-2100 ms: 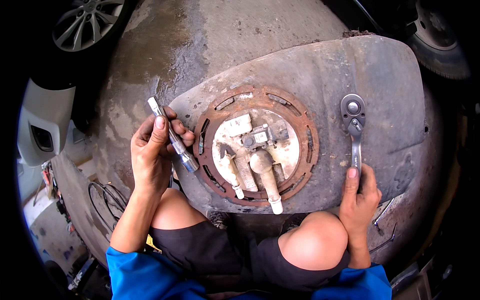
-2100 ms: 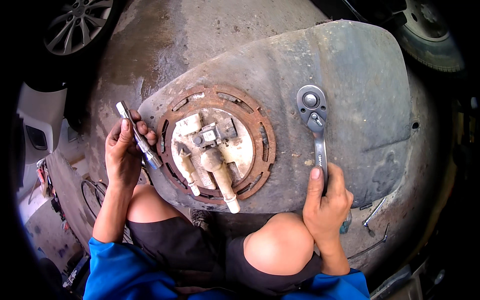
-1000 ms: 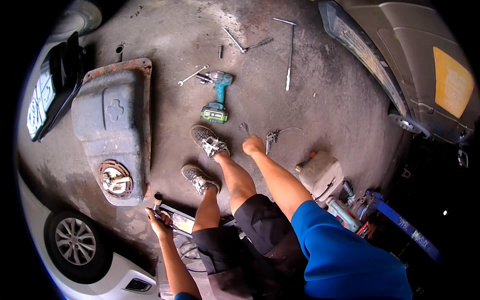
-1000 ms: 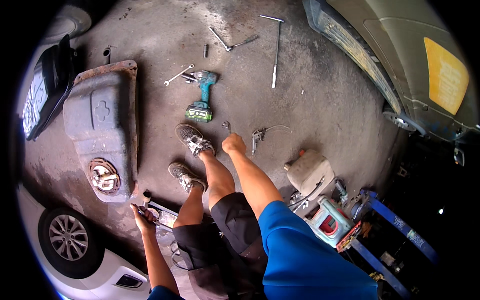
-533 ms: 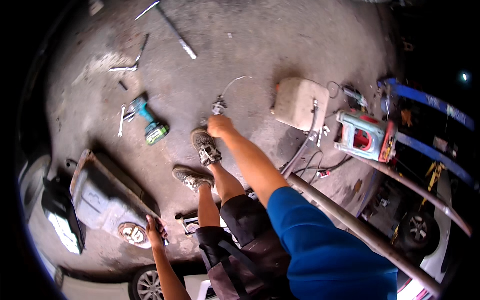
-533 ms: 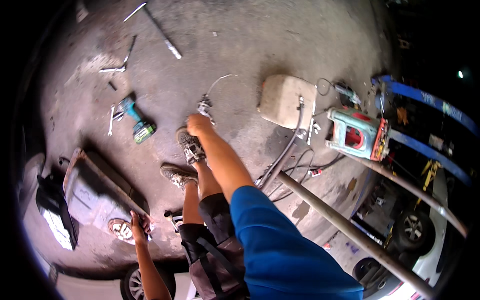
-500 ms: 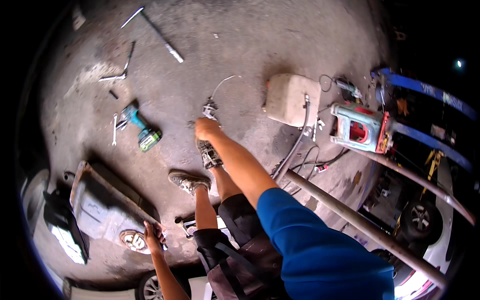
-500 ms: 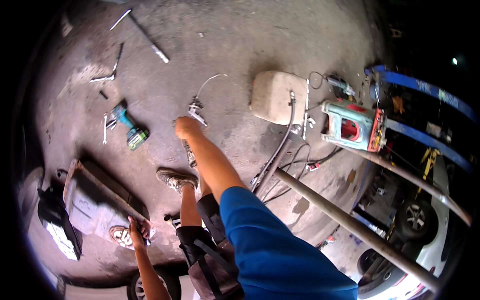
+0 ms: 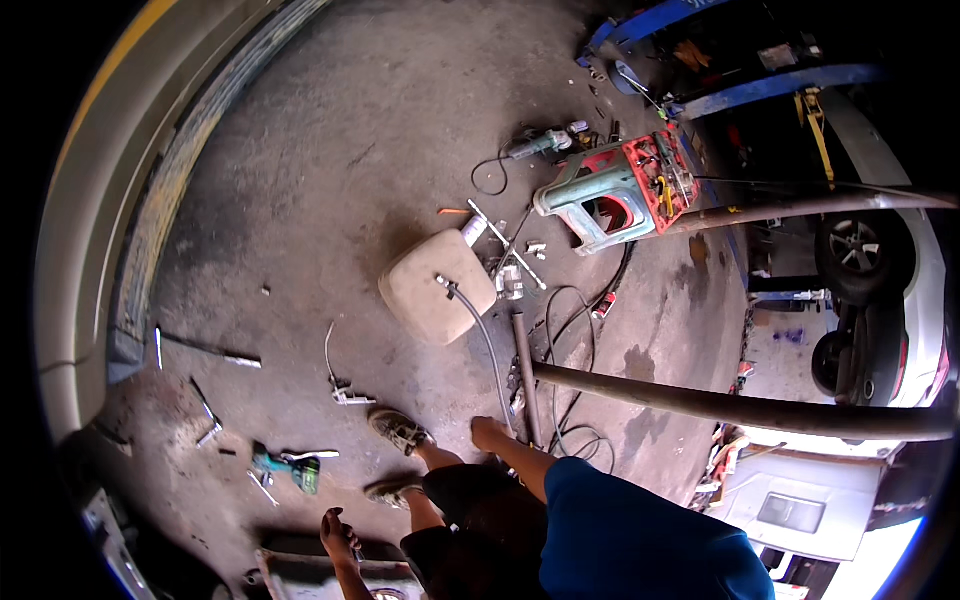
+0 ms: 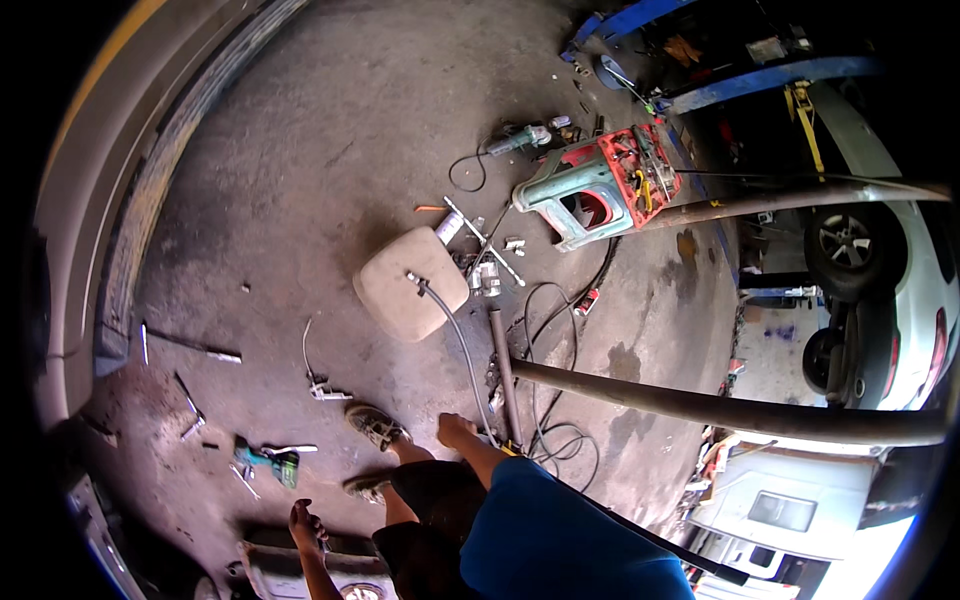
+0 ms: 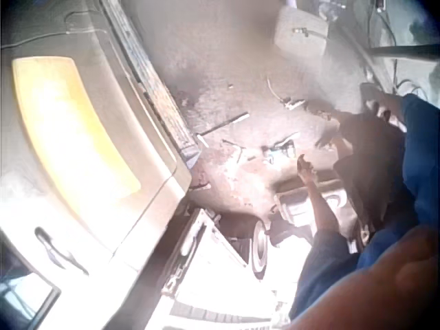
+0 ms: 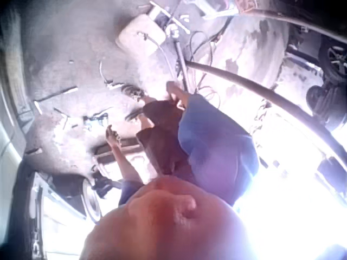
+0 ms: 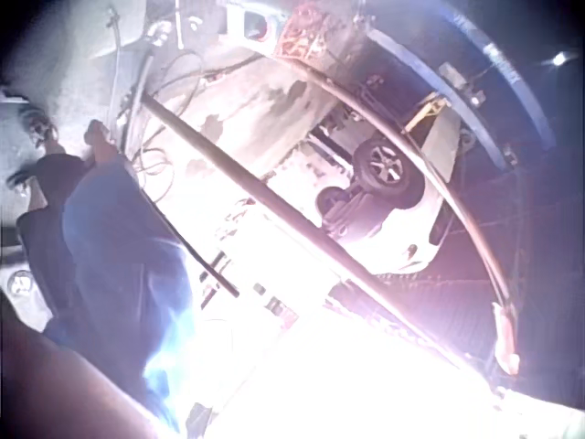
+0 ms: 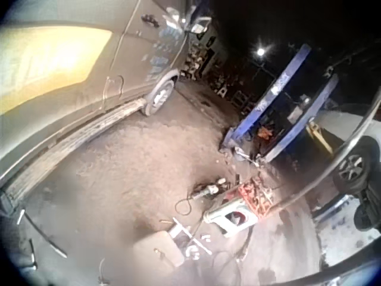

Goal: The person uses an air nozzle to clean a fuel tank, removes bolts with a ratchet and socket, and then uses a hammer and screwdriver to strike the retaining ring of the fuel pump assembly.

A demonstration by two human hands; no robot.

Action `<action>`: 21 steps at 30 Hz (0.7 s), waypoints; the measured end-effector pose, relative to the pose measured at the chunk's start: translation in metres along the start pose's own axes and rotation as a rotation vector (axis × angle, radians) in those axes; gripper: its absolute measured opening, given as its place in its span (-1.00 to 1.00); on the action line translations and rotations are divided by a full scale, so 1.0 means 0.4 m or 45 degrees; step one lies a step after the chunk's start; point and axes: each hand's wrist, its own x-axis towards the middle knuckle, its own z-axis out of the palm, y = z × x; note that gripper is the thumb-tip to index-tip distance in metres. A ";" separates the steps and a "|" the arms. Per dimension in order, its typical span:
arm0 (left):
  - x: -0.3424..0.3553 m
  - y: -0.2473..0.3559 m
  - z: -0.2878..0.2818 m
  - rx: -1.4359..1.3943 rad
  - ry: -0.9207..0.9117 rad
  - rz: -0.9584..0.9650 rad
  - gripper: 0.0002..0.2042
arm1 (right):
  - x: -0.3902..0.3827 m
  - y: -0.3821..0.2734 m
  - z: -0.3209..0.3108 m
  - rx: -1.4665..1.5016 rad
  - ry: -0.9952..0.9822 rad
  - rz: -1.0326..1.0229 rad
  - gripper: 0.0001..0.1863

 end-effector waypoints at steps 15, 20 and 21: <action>-0.183 0.687 -0.048 0.807 0.257 0.240 -0.53 | -0.381 0.452 -0.030 0.887 -0.178 0.618 -0.59; -0.129 0.830 0.053 0.840 0.268 0.068 -0.53 | -0.198 0.201 -0.275 0.825 -0.089 0.043 -0.59; -0.098 0.904 0.121 0.861 0.253 0.044 -0.56 | -0.164 0.163 -0.333 0.831 -0.046 -0.015 -0.59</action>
